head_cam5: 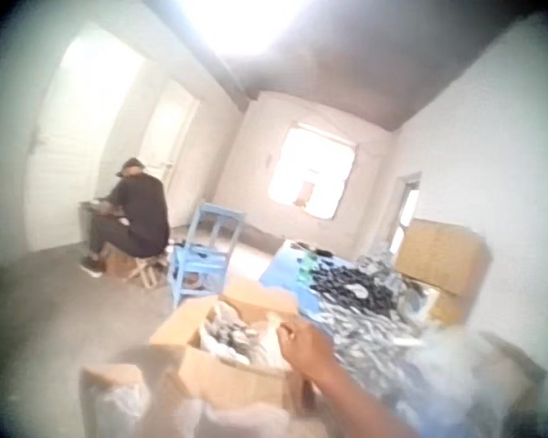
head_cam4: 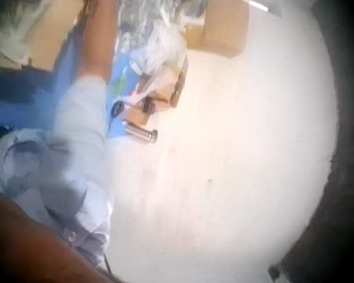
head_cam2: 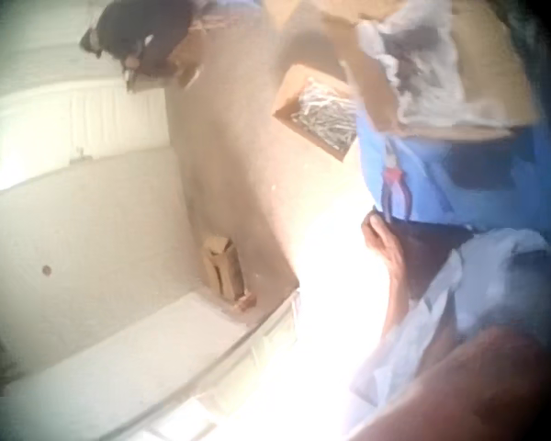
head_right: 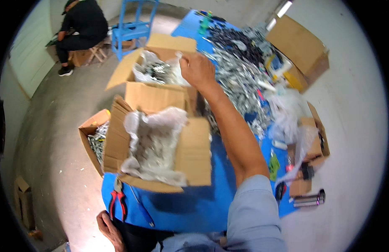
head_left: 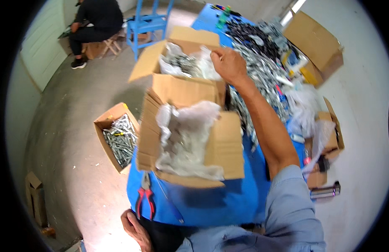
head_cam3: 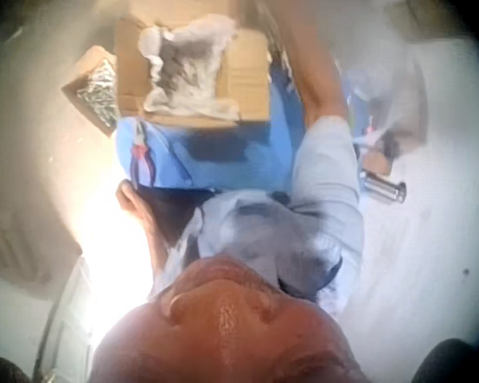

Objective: The person assembles syringe-like devices at a blue workbench, using a screwdriver to tighten components and inserting a thin metal rod into the barrel. They repeatedly pick up parts from a cardboard box, assemble them, and place the finished units into a pile on the table.

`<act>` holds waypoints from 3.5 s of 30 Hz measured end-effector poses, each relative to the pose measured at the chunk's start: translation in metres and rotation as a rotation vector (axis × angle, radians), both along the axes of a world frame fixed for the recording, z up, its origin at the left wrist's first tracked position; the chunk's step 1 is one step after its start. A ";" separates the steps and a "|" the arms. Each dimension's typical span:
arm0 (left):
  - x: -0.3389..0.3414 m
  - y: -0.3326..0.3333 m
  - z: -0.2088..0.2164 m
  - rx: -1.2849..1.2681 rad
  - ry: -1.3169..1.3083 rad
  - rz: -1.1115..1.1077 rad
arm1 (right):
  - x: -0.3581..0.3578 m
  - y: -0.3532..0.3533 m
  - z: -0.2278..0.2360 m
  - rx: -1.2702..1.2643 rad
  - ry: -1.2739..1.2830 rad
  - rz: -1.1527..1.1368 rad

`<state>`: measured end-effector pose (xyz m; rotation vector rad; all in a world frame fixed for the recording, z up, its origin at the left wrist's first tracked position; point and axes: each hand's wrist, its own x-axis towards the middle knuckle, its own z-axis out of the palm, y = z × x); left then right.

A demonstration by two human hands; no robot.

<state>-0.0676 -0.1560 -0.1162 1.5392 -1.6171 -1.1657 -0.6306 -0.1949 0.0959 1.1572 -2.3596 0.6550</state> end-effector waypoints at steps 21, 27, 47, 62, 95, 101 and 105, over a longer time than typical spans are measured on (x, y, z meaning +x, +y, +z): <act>0.040 0.031 0.042 0.043 0.397 0.050 | 0.168 0.391 -0.151 0.021 -0.369 -0.644; 0.053 0.052 0.049 0.027 0.370 0.051 | 0.158 0.399 -0.162 -0.077 -0.344 -0.618; -0.045 0.127 0.170 -0.406 0.133 -0.803 | 0.390 0.297 -0.061 -0.214 -0.810 0.377; -0.030 0.126 0.156 -0.588 -0.005 -0.795 | 0.410 0.305 -0.069 -0.208 -1.209 0.569; 0.002 0.064 0.122 0.018 0.321 -0.330 | 0.438 0.292 -0.064 -0.311 -1.911 0.515; -0.005 0.097 0.128 0.164 0.415 -0.451 | 0.433 0.284 -0.063 -0.285 -1.755 0.411; -0.005 0.104 0.125 0.259 0.502 -0.506 | 0.434 0.278 -0.065 -0.324 -1.730 0.414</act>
